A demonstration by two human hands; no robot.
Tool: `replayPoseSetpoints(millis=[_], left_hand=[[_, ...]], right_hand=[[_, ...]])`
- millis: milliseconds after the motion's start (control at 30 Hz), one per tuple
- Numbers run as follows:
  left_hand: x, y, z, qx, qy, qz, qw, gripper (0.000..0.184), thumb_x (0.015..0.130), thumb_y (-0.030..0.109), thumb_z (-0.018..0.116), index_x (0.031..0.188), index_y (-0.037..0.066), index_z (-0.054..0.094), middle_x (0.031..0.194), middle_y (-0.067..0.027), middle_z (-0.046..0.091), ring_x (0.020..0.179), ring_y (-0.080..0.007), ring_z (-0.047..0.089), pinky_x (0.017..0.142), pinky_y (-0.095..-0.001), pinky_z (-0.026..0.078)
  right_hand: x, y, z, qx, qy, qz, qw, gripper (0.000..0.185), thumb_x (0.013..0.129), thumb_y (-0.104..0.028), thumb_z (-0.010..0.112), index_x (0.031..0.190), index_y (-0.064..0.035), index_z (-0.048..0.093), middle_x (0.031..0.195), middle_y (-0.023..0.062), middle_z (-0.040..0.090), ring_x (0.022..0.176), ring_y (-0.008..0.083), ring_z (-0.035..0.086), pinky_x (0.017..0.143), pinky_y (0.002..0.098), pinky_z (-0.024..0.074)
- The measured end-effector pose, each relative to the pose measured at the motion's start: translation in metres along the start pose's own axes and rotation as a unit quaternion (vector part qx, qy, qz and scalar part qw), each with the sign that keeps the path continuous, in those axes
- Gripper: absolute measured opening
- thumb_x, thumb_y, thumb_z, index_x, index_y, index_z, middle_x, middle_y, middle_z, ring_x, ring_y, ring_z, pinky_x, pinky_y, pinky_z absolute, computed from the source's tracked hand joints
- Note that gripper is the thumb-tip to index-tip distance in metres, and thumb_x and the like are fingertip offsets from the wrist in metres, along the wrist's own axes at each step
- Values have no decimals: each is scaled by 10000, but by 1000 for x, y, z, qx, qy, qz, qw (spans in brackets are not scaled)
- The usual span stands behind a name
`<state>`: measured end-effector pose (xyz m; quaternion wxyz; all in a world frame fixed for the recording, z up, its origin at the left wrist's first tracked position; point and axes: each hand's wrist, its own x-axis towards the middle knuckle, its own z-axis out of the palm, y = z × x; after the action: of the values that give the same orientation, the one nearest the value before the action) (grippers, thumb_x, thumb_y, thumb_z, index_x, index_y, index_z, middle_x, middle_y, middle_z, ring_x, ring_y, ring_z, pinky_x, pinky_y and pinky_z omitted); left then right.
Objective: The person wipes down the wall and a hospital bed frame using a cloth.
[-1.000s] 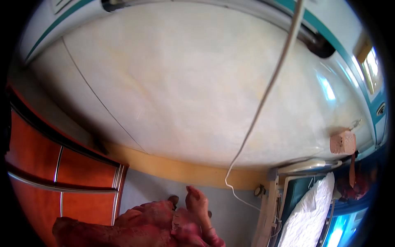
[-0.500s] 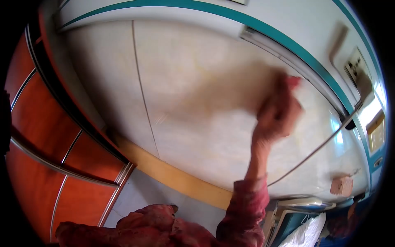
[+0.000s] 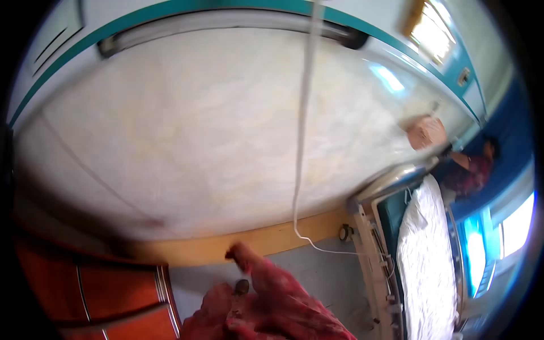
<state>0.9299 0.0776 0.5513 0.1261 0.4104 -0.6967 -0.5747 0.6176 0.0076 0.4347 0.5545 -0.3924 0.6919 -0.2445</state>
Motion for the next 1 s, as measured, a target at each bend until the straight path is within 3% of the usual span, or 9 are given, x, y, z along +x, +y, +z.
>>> replayPoseSetpoints(millis=[33,67,133,200,367,467,700,900,1000], left_hand=[[3,1,3,4,-15,-3,1000,219,854,106,605,1059,46,654,1025,-120,660,954,-274,616,851,-347,466],[6,-1,5,11,-34,-3,999,219,855,105,604,1060,45,654,1026,-120,660,955,-273,616,852,-346,466],[16,3,10,29,-74,8,997,218,857,102,603,1062,44,653,1029,-119,659,957,-272,616,855,-345,466],[24,5,13,57,-110,45,991,218,860,100,601,1063,44,651,1032,-118,659,959,-270,616,858,-344,465],[84,7,29,137,-175,337,915,216,865,95,597,1068,42,649,1040,-116,658,965,-266,616,864,-342,464],[120,170,92,116,-163,278,939,177,847,49,579,995,42,676,932,-130,671,860,-283,637,746,-341,493],[154,272,285,38,-335,346,875,298,877,74,597,1172,28,604,1193,-158,595,1069,-268,596,900,-347,473],[134,267,377,52,-301,385,871,715,810,224,731,1412,57,384,1437,-212,354,1317,-355,370,1086,-406,316],[135,283,373,27,-265,295,918,763,781,186,761,1414,30,364,1381,-166,442,1266,-268,447,1045,-357,376]], right_hand=[[-26,43,16,27,85,-219,971,151,834,-193,670,857,-55,726,694,58,658,645,140,592,607,323,499],[-59,90,22,88,28,47,995,167,827,-219,690,851,-57,724,738,46,671,696,117,597,668,298,507],[-138,110,17,176,100,3,979,194,829,-222,702,870,-33,719,781,32,681,748,102,603,717,286,509],[-183,143,15,236,252,135,929,156,823,-147,693,897,-10,711,822,33,686,772,107,607,738,270,507],[-272,208,-10,414,506,102,749,294,785,-32,671,1076,-4,641,931,46,656,829,154,613,755,288,511],[-314,225,-18,470,600,52,646,319,788,-31,663,1101,1,612,944,57,646,829,153,612,766,296,511],[-373,168,-92,639,518,-146,549,421,859,-74,636,1251,14,508,1141,84,605,1025,194,597,921,331,484],[-395,109,-180,602,351,-292,655,565,972,-268,522,1417,26,337,1386,139,456,1245,235,478,1044,338,378],[-407,98,-202,597,241,-372,669,590,978,-292,504,1436,25,309,1388,134,442,1274,237,435,1051,350,361]])
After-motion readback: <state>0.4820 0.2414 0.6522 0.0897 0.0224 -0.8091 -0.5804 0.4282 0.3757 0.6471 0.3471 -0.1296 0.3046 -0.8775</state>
